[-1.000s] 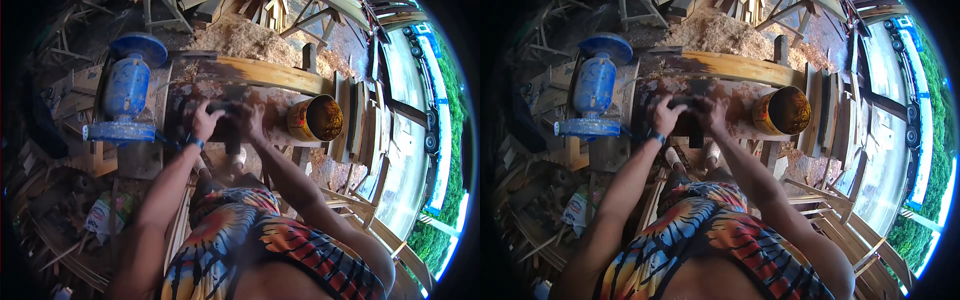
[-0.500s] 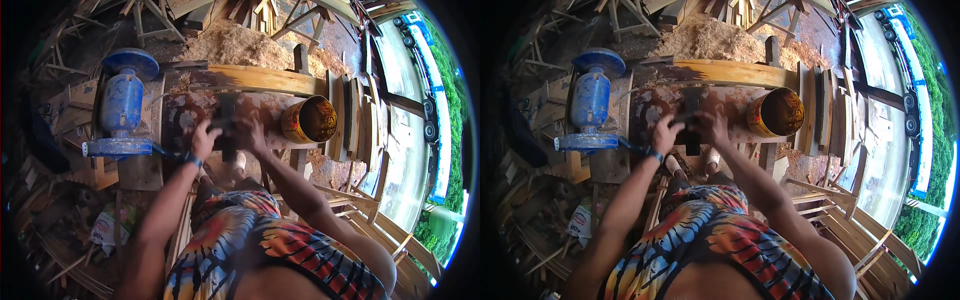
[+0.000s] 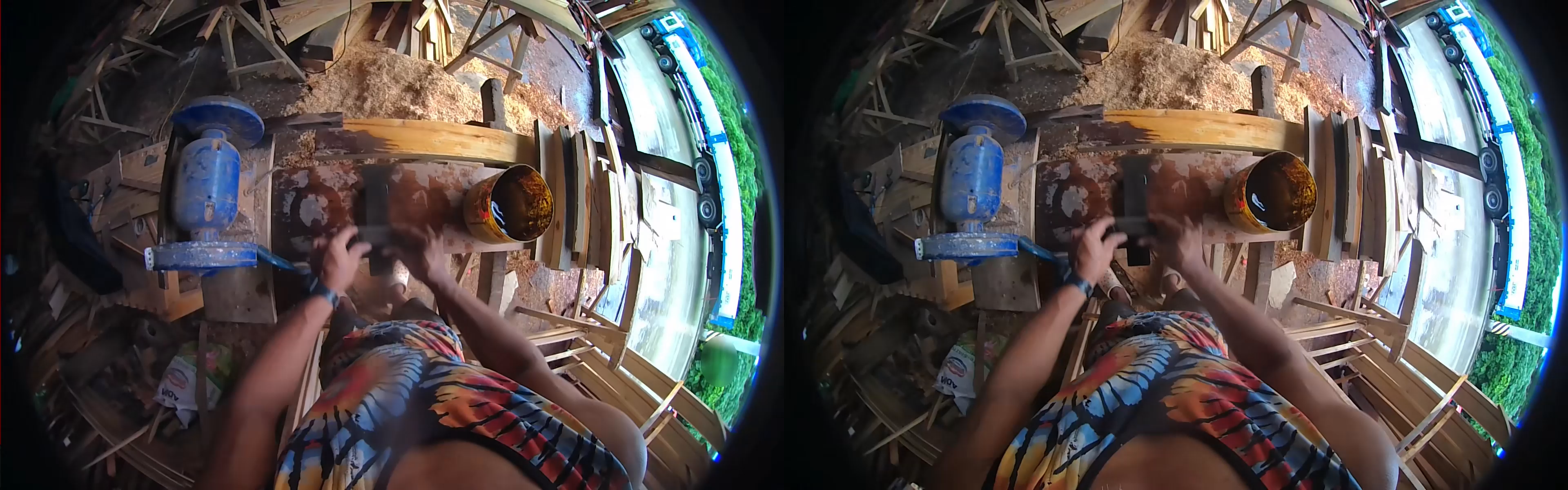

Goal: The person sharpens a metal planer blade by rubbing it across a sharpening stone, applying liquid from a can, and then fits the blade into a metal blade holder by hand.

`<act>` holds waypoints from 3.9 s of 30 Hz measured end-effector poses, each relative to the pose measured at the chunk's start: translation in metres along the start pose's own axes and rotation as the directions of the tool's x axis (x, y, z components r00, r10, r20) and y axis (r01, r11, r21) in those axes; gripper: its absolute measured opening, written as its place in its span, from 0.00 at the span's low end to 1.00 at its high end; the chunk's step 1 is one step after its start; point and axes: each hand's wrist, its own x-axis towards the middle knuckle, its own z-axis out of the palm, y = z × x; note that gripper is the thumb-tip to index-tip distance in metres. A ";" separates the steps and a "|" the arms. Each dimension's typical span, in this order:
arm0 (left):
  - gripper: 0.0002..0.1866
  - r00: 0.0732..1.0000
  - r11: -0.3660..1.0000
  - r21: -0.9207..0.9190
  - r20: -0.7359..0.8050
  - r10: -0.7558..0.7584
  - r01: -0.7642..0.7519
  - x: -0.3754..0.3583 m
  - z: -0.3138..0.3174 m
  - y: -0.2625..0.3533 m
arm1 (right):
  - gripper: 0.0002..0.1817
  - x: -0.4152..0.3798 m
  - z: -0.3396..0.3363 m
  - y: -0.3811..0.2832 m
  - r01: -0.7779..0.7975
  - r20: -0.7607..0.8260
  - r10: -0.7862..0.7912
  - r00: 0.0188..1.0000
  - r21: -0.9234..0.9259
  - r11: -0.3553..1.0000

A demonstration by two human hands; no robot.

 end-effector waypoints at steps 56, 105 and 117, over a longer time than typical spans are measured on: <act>0.20 0.973 0.952 0.212 0.111 0.202 -0.221 0.013 0.010 0.028 | 0.35 0.014 -0.020 -0.015 -0.295 -0.021 0.301 0.953 0.139 0.945; 0.14 0.876 0.856 0.208 0.218 0.431 -0.473 0.044 0.001 0.018 | 0.30 -0.001 -0.016 -0.032 -0.550 -0.014 0.579 0.816 0.292 0.782; 0.14 0.913 0.875 0.338 0.334 0.232 -0.346 0.058 -0.023 0.034 | 0.25 0.000 -0.017 -0.009 -0.481 0.053 0.478 0.877 0.121 0.868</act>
